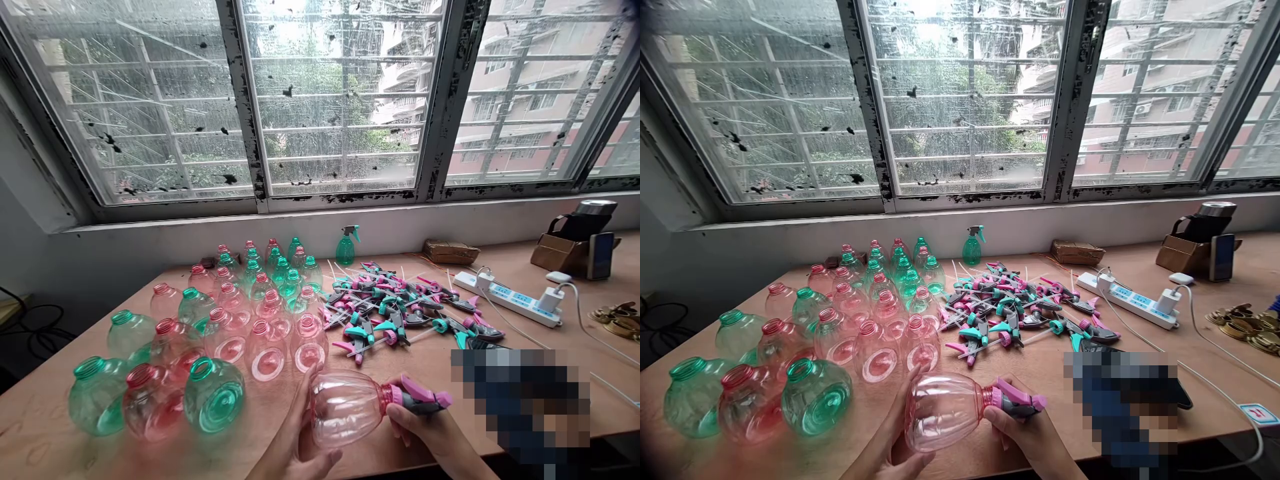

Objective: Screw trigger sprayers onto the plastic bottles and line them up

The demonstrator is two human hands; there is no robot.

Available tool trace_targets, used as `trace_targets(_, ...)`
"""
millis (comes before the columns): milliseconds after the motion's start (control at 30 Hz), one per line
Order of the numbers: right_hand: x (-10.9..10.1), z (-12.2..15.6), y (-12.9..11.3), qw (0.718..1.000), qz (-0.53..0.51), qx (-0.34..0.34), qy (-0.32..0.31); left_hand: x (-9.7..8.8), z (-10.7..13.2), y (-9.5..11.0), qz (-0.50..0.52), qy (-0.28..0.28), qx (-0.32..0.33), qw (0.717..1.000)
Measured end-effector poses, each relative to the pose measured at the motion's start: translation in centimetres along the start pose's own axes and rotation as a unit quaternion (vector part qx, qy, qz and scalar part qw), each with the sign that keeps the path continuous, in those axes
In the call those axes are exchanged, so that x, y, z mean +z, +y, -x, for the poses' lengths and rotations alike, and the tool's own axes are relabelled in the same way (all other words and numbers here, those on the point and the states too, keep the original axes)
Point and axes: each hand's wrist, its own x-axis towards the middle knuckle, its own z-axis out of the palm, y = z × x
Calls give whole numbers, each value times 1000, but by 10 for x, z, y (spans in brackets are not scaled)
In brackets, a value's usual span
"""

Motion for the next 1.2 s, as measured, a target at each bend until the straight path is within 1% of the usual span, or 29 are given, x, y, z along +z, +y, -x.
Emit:
trace_targets(67,0,0,0,1000,2,1,2,1,-2,-2,-20,6,23,1000)
trace_targets(133,1,0,0,1000,4,3,4,1,-2,-2,-36,13,30,999)
trace_targets(200,0,0,0,1000,6,4,6,1,-1,1,-28,5,23,999)
trace_targets(300,-1,0,1,1000,10,0,0,2,0,7,17,-11,1,1000)
trace_targets(367,-1,0,1,1000,8,-4,-5,2,0,6,31,-18,-9,999)
trace_targets(500,-2,0,2,1000,-1,-3,-8,0,-4,-5,-24,-4,29,999)
trace_targets(567,-2,-1,2,1000,-5,-1,-5,-1,-5,-6,-46,6,40,998)
trace_targets(767,-1,-1,1,1000,5,-10,-8,0,0,4,24,-13,-7,1000)
trace_targets(833,-1,0,1,1000,4,-9,-8,1,-1,0,17,-11,1,1000)
trace_targets(933,-1,0,2,1000,3,-7,-7,0,-3,-9,-24,15,36,999)
trace_targets(1000,-2,-1,3,1000,4,-5,-5,0,-3,-11,-41,22,43,998)
trace_targets(1067,-3,-2,4,1000,9,-6,-5,0,-2,-8,-24,13,21,999)
trace_targets(1200,-4,-3,3,999,30,-11,-20,0,1,6,42,-4,-32,999)
